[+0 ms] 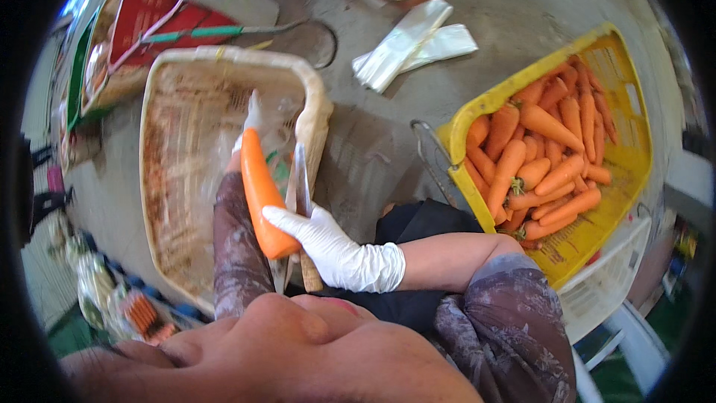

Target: The person sits on the floor and peels several carrots one by one using a vegetable peeler, placing the peeled carrots into a white basket and the scraps into a smaller basket containing plastic bags.

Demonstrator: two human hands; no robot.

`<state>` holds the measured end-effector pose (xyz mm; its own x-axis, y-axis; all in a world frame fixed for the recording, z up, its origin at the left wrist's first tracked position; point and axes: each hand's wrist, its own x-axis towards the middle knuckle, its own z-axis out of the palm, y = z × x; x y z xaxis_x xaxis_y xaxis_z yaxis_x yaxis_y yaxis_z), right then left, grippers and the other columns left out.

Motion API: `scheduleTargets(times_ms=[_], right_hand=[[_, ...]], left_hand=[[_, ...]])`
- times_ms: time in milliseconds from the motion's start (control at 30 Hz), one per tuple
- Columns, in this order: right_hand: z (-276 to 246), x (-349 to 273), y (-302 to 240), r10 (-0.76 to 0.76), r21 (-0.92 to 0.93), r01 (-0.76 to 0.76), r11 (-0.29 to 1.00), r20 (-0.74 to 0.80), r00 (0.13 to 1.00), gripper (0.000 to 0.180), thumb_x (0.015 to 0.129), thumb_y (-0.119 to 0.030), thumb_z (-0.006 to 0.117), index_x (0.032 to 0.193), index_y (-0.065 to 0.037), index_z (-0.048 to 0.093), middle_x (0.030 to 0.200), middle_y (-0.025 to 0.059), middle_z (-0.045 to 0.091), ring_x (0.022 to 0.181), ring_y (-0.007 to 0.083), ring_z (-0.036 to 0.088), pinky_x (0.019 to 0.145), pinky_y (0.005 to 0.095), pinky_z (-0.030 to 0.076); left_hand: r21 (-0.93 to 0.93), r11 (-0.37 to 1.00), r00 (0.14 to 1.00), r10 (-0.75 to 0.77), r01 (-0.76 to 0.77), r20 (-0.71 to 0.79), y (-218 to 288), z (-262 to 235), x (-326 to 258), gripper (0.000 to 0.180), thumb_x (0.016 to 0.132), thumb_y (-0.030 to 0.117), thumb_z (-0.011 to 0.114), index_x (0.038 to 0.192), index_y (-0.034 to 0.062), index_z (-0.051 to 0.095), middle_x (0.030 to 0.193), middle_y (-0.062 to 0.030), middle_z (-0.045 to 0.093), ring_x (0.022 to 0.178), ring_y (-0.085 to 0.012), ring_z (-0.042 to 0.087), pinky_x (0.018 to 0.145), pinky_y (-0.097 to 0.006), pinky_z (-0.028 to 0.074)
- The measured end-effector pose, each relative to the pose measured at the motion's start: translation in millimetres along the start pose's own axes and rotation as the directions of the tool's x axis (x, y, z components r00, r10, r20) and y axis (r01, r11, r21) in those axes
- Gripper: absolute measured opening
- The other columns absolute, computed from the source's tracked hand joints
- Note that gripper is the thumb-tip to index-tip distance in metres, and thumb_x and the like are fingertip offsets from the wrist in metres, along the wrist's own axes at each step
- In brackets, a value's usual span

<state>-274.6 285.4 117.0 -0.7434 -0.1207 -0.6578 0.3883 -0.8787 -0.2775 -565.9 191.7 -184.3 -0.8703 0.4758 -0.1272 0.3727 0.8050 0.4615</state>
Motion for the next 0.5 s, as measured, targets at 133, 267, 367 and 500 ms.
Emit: scheduleTargets(times_ms=[133, 267, 367, 500], right_hand=[[-2.0, 1.3, -3.7, 0.008, 0.044, -0.007, 0.999, -0.030, 1.000, 0.054, 0.086, -0.032, 0.070, 0.126, -0.001, 0.050, 0.109, 0.0053, 0.059, 0.100, 0.0126, 0.054, 0.088, 0.0277, 0.044], [-2.9, -0.6, -7.5, -0.007, 0.036, 0.008, 0.999, -0.038, 0.999, 0.055, 0.086, -0.032, 0.069, 0.126, 0.000, 0.051, 0.109, 0.0056, 0.060, 0.099, 0.0117, 0.055, 0.087, 0.0273, 0.045], [1.8, -2.6, -5.6, -0.027, -0.009, 0.027, 1.000, -0.025, 0.999, 0.050, 0.087, -0.033, 0.067, 0.122, -0.001, 0.053, 0.103, 0.0047, 0.062, 0.091, 0.0109, 0.057, 0.081, 0.0262, 0.047], [12.1, -7.7, -3.4, -0.114, 0.046, 0.114, 0.992, 0.004, 0.993, 0.044, 0.085, -0.025, 0.071, 0.118, 0.001, 0.055, 0.098, 0.0053, 0.062, 0.088, 0.0123, 0.060, 0.078, 0.0271, 0.050]], left_hand=[[-0.091, 0.991, 0.992, -0.090, 0.098, 0.092, 17.2, 13.2, 7.1, 0.044, 0.082, 0.028, 0.066, 0.117, 0.0031, 0.056, 0.106, -0.0117, 0.059, 0.097, -0.0222, 0.058, 0.084, -0.029, 0.046], [-0.366, 0.899, 0.966, -0.185, 0.241, 0.182, 15.3, 1.4, 3.4, 0.031, 0.085, 0.023, 0.064, 0.107, 0.0015, 0.062, 0.094, -0.0057, 0.061, 0.086, -0.0168, 0.059, 0.075, -0.027, 0.048], [-0.601, 0.713, 0.933, -0.285, 0.361, 0.222, 15.1, -42.6, -4.1, 0.023, 0.087, 0.019, 0.063, 0.100, 0.0002, 0.066, 0.084, -0.0012, 0.063, 0.077, -0.0127, 0.060, 0.069, -0.025, 0.049], [-0.719, 0.645, 0.928, -0.373, 0.257, -0.004, -3.6, -120.0, -38.5, 0.017, 0.087, 0.013, 0.062, 0.098, 0.0013, 0.066, 0.087, -0.0021, 0.065, 0.075, -0.0125, 0.059, 0.069, -0.027, 0.049]])
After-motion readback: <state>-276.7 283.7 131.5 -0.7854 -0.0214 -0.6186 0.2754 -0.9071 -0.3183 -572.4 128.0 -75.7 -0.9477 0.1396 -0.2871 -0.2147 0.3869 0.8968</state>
